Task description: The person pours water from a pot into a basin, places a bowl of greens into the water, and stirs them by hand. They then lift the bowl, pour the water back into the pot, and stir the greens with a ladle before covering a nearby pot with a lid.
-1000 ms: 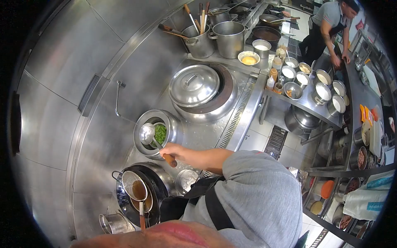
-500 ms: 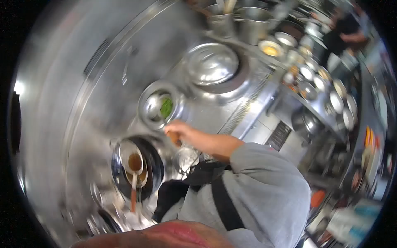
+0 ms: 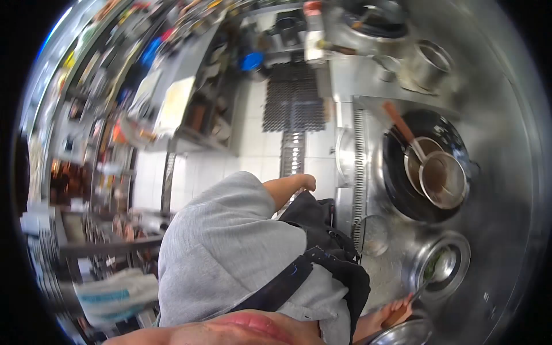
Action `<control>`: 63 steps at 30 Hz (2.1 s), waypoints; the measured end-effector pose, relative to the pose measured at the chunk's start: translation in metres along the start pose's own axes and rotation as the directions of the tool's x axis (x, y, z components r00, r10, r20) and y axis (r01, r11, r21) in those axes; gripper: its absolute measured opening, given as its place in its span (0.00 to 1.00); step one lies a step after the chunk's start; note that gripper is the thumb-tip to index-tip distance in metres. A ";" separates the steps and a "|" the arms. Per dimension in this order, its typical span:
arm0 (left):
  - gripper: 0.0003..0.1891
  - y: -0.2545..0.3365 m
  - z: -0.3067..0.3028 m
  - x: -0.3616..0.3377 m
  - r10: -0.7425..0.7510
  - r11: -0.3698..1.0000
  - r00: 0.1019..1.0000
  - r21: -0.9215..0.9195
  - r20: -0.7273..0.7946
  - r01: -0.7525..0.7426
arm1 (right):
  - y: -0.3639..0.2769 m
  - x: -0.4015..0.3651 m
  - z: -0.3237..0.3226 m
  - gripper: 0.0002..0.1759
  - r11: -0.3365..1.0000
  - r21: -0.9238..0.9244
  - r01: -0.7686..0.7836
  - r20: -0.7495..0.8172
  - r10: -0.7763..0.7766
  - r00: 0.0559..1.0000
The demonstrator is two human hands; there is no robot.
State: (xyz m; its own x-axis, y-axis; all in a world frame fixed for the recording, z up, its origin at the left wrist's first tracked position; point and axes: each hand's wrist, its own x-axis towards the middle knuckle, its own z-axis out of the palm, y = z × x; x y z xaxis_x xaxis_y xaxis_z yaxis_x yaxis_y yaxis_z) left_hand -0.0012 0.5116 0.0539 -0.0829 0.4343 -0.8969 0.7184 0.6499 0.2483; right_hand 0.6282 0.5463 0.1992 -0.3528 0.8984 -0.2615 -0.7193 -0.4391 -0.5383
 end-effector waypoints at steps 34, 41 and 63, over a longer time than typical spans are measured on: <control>0.18 -0.168 0.142 -0.063 0.025 0.996 0.944 -0.074 -0.328 -0.052 | -0.006 -0.003 0.046 0.27 0.996 0.016 0.091 -0.071 -0.090 0.993; 0.13 -0.182 0.145 -0.085 -0.274 0.954 0.959 -0.147 -0.066 0.262 | -0.002 -0.008 0.053 0.28 0.995 -0.017 0.095 -0.145 -0.096 0.985; 0.16 -0.151 0.131 -0.081 -0.230 0.961 0.966 -0.182 -0.117 0.207 | -0.009 -0.022 0.027 0.28 0.992 0.081 0.095 -0.105 -0.086 0.991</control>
State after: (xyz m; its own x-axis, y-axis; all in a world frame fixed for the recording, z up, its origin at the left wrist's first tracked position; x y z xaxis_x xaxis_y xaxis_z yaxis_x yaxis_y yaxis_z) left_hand -0.0122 0.2967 0.0415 -0.3258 0.3433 -0.8809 0.5480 0.8278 0.1199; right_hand 0.6264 0.5305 0.2310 -0.2246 0.9281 -0.2969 -0.7954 -0.3506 -0.4944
